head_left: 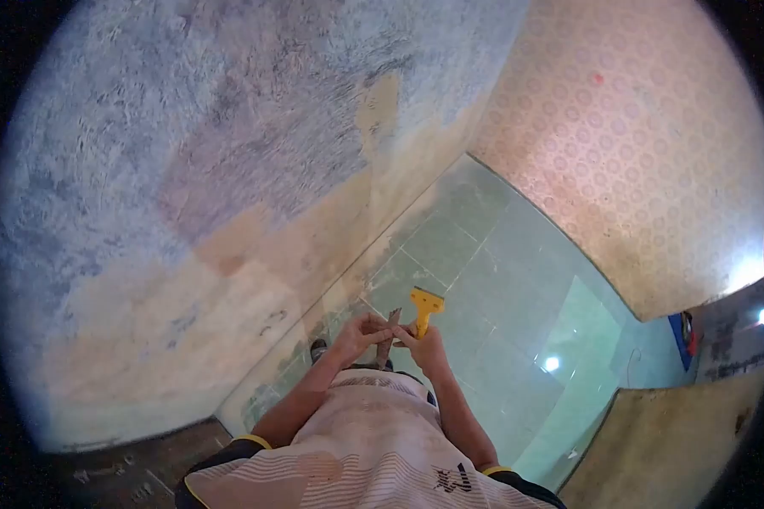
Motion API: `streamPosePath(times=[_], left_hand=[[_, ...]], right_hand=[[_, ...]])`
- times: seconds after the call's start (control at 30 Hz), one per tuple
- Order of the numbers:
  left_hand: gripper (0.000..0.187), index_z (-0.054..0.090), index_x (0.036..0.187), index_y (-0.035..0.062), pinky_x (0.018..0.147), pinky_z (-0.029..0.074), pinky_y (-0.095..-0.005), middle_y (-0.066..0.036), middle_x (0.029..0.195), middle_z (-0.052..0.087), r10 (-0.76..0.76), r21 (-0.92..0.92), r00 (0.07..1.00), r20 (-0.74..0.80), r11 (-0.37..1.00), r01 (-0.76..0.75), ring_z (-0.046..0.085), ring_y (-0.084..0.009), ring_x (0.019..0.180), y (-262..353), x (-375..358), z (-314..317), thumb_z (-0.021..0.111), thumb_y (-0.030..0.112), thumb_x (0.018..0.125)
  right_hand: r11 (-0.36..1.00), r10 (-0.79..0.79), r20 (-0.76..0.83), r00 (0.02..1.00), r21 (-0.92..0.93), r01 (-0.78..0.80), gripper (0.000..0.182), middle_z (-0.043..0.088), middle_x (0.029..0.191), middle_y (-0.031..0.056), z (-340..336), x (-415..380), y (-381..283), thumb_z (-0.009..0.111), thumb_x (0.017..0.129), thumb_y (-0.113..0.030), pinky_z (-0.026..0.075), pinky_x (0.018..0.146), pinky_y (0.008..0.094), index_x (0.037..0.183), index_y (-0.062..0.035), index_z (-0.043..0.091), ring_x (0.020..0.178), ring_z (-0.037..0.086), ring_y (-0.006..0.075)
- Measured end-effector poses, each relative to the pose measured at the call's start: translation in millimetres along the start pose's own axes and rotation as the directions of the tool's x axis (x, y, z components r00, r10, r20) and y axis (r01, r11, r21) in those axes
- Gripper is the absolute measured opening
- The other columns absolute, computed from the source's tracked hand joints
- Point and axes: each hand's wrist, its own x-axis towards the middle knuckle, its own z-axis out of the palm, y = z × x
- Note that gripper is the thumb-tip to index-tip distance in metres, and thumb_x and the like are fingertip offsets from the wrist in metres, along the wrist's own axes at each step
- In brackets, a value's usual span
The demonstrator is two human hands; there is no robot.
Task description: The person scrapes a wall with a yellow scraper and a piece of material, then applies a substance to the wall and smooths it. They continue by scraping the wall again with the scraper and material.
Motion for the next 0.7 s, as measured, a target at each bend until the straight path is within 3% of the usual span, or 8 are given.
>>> streamPosePath(times=[0.23, 0.33, 0.4, 0.43, 0.5, 0.57, 0.63, 0.7], left_hand=[[0.021, 0.061, 0.097, 0.0044, 0.080, 0.050, -0.0288, -0.003, 0.089, 0.065, 0.009, 0.100, 0.997, -0.075, 0.995, -0.002, 0.062, -0.0124, 0.086, 8, 27, 31, 0.075, 0.016, 0.085], [0.020, 0.059, 0.095, 0.0059, 0.081, 0.050, -0.0287, -0.002, 0.090, 0.064, 0.011, 0.035, 0.999, 0.030, 0.999, -0.012, 0.061, -0.0111, 0.087, 15, 49, 36, 0.073, 0.018, 0.087], [0.021, 0.058, 0.095, 0.0064, 0.081, 0.050, -0.0284, -0.002, 0.091, 0.064, -0.019, 0.259, 0.998, 0.062, 0.966, 0.003, 0.061, -0.0102, 0.087, 38, 62, 46, 0.072, 0.021, 0.089], [0.021, 0.058, 0.095, 0.0064, 0.081, 0.050, -0.0284, -0.002, 0.091, 0.064, -0.002, 0.253, 0.998, 0.059, 0.967, -0.013, 0.061, -0.0102, 0.087, 43, 72, 48, 0.072, 0.021, 0.089], [0.023, 0.058, 0.097, 0.0063, 0.078, 0.050, -0.0274, -0.002, 0.092, 0.064, -0.014, 0.008, 0.985, 0.170, 1.000, 0.013, 0.060, -0.0098, 0.086, 46, 94, 55, 0.071, 0.023, 0.089], [0.022, 0.059, 0.095, 0.0066, 0.073, 0.049, -0.0269, 0.000, 0.087, 0.064, 0.002, -0.036, 0.987, 0.160, 0.999, 0.004, 0.060, -0.0102, 0.083, 42, 125, 56, 0.072, 0.023, 0.089], [0.026, 0.063, 0.093, 0.0041, 0.073, 0.048, -0.0276, -0.002, 0.085, 0.065, 0.047, 0.246, 0.971, 0.236, 0.963, -0.106, 0.059, -0.0100, 0.081, 37, 163, 51, 0.076, 0.026, 0.085], [0.026, 0.063, 0.090, 0.0040, 0.071, 0.048, -0.0276, -0.002, 0.083, 0.064, 0.042, 0.358, 0.970, 0.240, 0.925, -0.129, 0.059, -0.0098, 0.079, 53, 188, 58, 0.076, 0.025, 0.085]], right_hand=[[0.998, -0.028, 0.039, 0.999, -0.060, 0.030, 0.027, 0.067, 0.086, 0.0097, -40, 15, -21, 0.068, 0.088, -0.009, 0.057, 0.068, 0.0301, 0.070, -0.0039, 0.049, 0.076, 0.063, 0.0126], [0.999, -0.038, 0.040, 0.998, -0.036, 0.039, 0.028, 0.067, 0.085, 0.0094, -52, 23, -34, 0.069, 0.089, -0.012, 0.056, 0.065, 0.0277, 0.070, -0.0038, 0.050, 0.074, 0.063, 0.0120], [1.000, -0.019, 0.014, 1.000, -0.019, 0.019, 0.028, 0.067, 0.084, 0.0092, -62, 32, -42, 0.069, 0.088, -0.014, 0.055, 0.062, 0.0262, 0.070, -0.0044, 0.050, 0.071, 0.063, 0.0116], [1.000, 0.010, -0.021, 1.000, 0.007, -0.010, 0.029, 0.067, 0.084, 0.0090, -68, 38, -47, 0.070, 0.088, -0.015, 0.053, 0.059, 0.0247, 0.071, -0.0051, 0.049, 0.068, 0.062, 0.0112], [0.998, 0.016, -0.054, 0.998, 0.065, -0.013, 0.029, 0.066, 0.082, 0.0080, -76, 48, -63, 0.071, 0.087, -0.016, 0.051, 0.056, 0.0236, 0.071, -0.0060, 0.049, 0.065, 0.061, 0.0109], [0.992, 0.030, -0.090, 0.995, 0.123, -0.019, 0.029, 0.065, 0.080, 0.0070, -88, 67, -70, 0.072, 0.086, -0.016, 0.048, 0.053, 0.0226, 0.071, -0.0070, 0.049, 0.062, 0.060, 0.0105], [0.996, 0.028, -0.163, 0.986, 0.083, -0.015, 0.030, 0.063, 0.076, 0.0052, -104, 86, -76, 0.073, 0.085, -0.016, 0.044, 0.050, 0.0221, 0.072, -0.0083, 0.048, 0.061, 0.059, 0.0098], [0.999, 0.018, -0.179, 0.984, -0.026, -0.023, 0.030, 0.063, 0.076, 0.0046, -118, 104, -82, 0.074, 0.084, -0.016, 0.043, 0.050, 0.0219, 0.071, -0.0086, 0.048, 0.060, 0.057, 0.0094]])
